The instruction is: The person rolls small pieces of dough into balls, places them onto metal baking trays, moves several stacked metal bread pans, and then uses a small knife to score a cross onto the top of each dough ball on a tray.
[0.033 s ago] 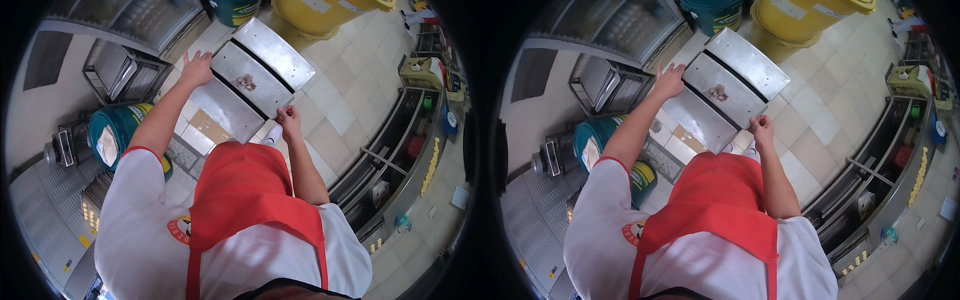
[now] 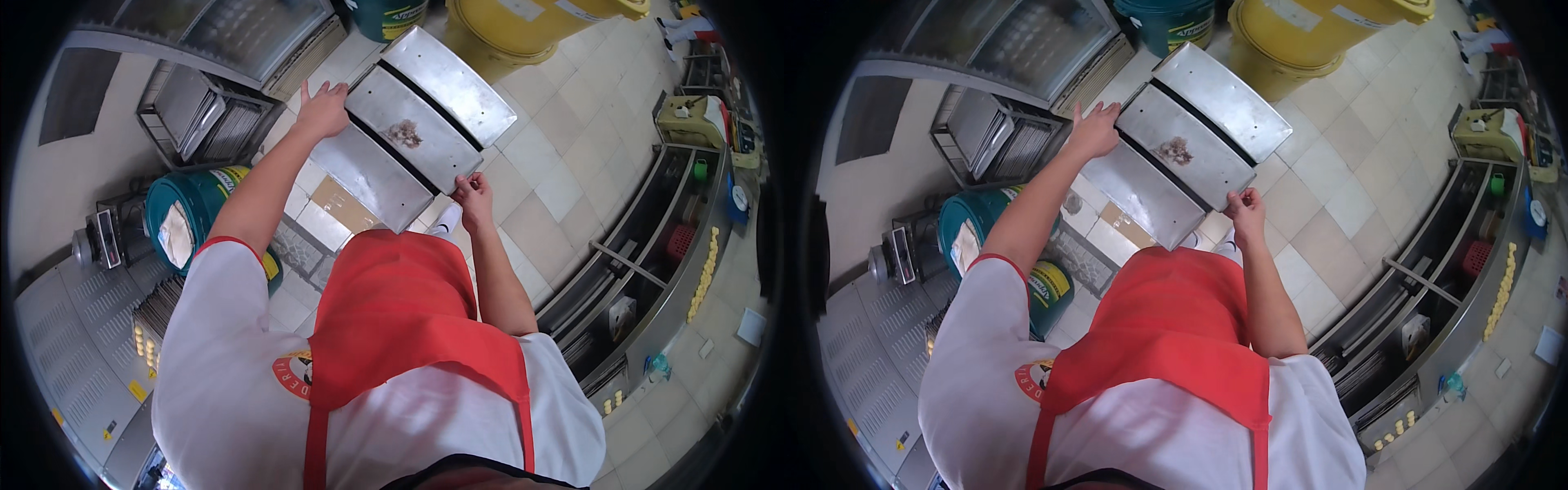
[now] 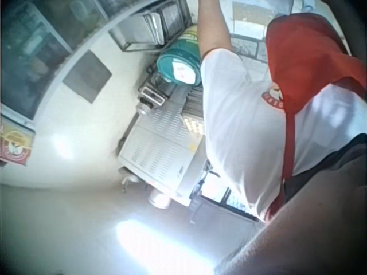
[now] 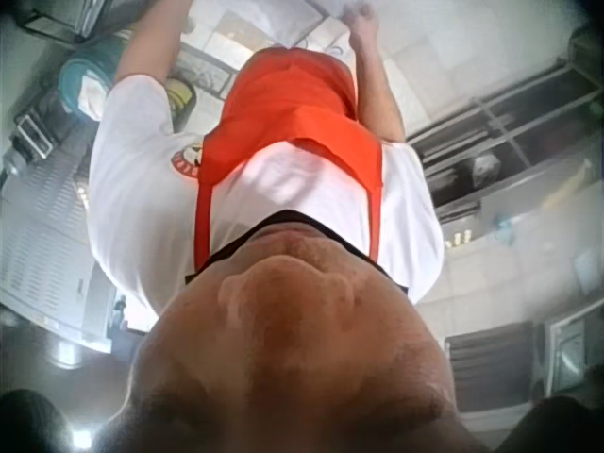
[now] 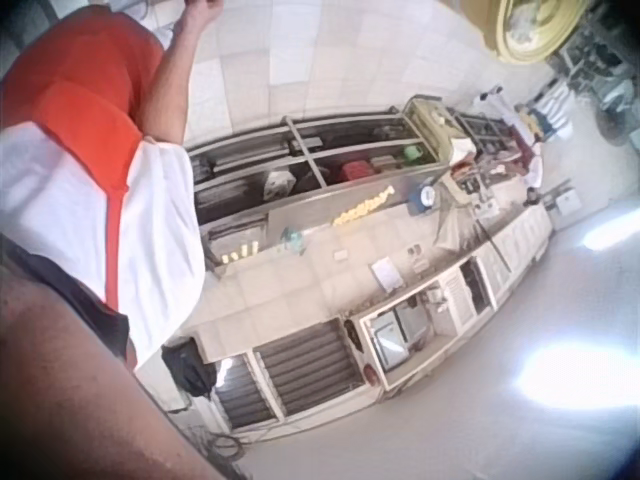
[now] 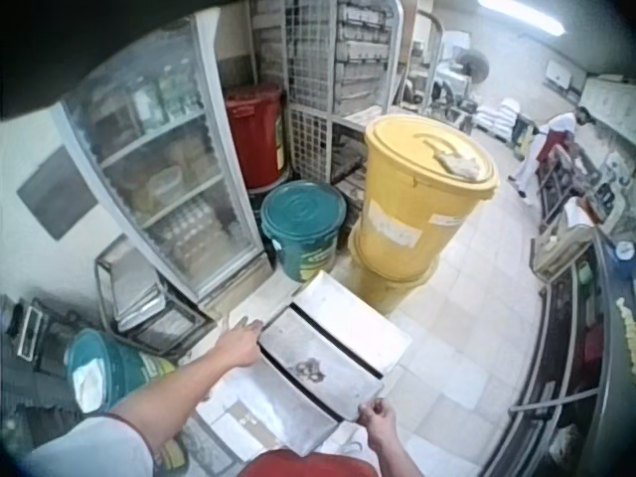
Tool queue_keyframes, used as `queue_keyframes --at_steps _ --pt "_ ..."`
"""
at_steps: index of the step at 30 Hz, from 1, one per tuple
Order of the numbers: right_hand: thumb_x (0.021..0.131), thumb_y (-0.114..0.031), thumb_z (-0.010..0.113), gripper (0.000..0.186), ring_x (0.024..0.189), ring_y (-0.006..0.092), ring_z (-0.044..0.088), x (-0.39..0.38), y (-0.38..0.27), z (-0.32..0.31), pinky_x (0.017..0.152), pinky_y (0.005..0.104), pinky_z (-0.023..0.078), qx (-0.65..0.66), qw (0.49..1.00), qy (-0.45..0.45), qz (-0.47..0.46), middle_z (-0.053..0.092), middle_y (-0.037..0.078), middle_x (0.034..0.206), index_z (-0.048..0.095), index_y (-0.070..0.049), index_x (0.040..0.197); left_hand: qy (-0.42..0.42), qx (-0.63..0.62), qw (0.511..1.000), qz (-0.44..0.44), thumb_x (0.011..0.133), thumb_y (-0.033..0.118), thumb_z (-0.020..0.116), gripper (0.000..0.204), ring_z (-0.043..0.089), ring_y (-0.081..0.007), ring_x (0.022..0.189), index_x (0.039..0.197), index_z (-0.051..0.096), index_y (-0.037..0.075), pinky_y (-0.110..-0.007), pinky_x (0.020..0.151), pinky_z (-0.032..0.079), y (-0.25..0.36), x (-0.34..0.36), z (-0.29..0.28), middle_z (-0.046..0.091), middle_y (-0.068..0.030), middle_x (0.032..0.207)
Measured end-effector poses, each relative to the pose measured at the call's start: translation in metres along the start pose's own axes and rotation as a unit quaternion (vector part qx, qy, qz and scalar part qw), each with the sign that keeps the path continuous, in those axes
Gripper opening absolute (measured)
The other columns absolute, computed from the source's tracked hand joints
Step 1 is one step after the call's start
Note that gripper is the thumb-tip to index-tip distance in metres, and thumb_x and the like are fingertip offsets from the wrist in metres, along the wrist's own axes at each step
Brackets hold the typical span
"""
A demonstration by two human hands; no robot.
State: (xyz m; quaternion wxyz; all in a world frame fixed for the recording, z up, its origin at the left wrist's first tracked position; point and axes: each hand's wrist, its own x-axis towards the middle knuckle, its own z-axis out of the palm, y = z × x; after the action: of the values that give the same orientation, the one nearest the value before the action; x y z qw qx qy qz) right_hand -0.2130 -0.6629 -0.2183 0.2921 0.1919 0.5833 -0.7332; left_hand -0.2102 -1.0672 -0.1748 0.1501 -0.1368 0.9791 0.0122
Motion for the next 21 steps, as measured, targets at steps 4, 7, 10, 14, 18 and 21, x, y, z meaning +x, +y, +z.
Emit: queue_keyframes --at_steps 4,7,10,14,18,21 --pt "0.104 -0.012 0.072 0.021 0.080 0.0098 0.059 -0.013 0.004 -0.011 0.074 0.0321 0.054 0.122 0.992 0.005 0.013 0.062 0.000 0.093 0.052 -0.014 0.109 -0.027 -0.104 0.992 -0.070 0.108 0.038 0.054 0.037 0.074 -0.0295 0.119 0.132 0.078 0.022 -0.071 0.129 0.008 0.003 0.013 -0.039 0.082 -0.0089 0.116" --pt "0.104 -0.011 0.071 0.021 0.079 0.0079 0.057 -0.012 0.015 -0.039 0.072 0.0316 0.052 0.101 0.995 -0.010 0.001 0.060 -0.002 0.092 0.053 -0.015 0.115 -0.010 -0.071 0.996 -0.054 0.109 0.039 0.058 0.033 0.074 -0.0301 0.118 0.127 0.079 0.023 -0.072 0.129 0.008 0.005 0.019 -0.037 0.082 -0.0085 0.112" --pt "0.104 -0.013 0.071 0.025 0.089 0.0117 0.061 -0.042 0.012 -0.094 0.080 0.0349 0.053 0.062 0.997 0.052 0.002 0.062 -0.001 0.101 0.055 -0.014 0.123 0.000 -0.085 0.993 -0.078 0.108 0.037 0.061 0.029 0.074 -0.0304 0.115 0.125 0.080 0.023 -0.071 0.129 0.010 0.008 0.015 -0.036 0.082 -0.0087 0.111" --pt "0.106 -0.016 0.073 0.020 0.094 0.0135 0.066 -0.104 0.008 -0.199 0.082 0.0394 0.055 0.047 0.991 0.126 0.024 0.067 -0.002 0.107 0.055 -0.018 0.114 -0.029 -0.128 0.987 -0.092 0.106 0.039 0.062 0.032 0.074 -0.0305 0.118 0.127 0.080 0.023 -0.071 0.129 0.011 -0.002 0.022 -0.034 0.082 -0.0095 0.114" --pt "0.108 -0.018 0.071 0.017 0.090 0.0102 0.062 -0.099 0.010 -0.210 0.077 0.0312 0.052 -0.035 0.987 0.154 0.024 0.066 -0.002 0.107 0.057 -0.014 0.116 -0.005 -0.189 0.979 -0.078 0.104 0.036 0.061 0.038 0.073 -0.0320 0.123 0.135 0.078 0.021 -0.064 0.129 0.025 -0.005 0.034 -0.021 0.079 -0.0113 0.128" --pt "0.109 -0.019 0.068 0.025 0.098 0.0134 0.065 -0.092 0.004 -0.201 0.082 0.0314 0.054 -0.039 0.985 0.165 0.016 0.069 0.002 0.114 0.059 -0.008 0.130 -0.001 -0.243 0.967 -0.071 0.103 0.031 0.057 0.043 0.072 -0.0348 0.124 0.140 0.075 0.017 -0.048 0.119 0.045 -0.005 0.045 -0.015 0.078 -0.0132 0.131"
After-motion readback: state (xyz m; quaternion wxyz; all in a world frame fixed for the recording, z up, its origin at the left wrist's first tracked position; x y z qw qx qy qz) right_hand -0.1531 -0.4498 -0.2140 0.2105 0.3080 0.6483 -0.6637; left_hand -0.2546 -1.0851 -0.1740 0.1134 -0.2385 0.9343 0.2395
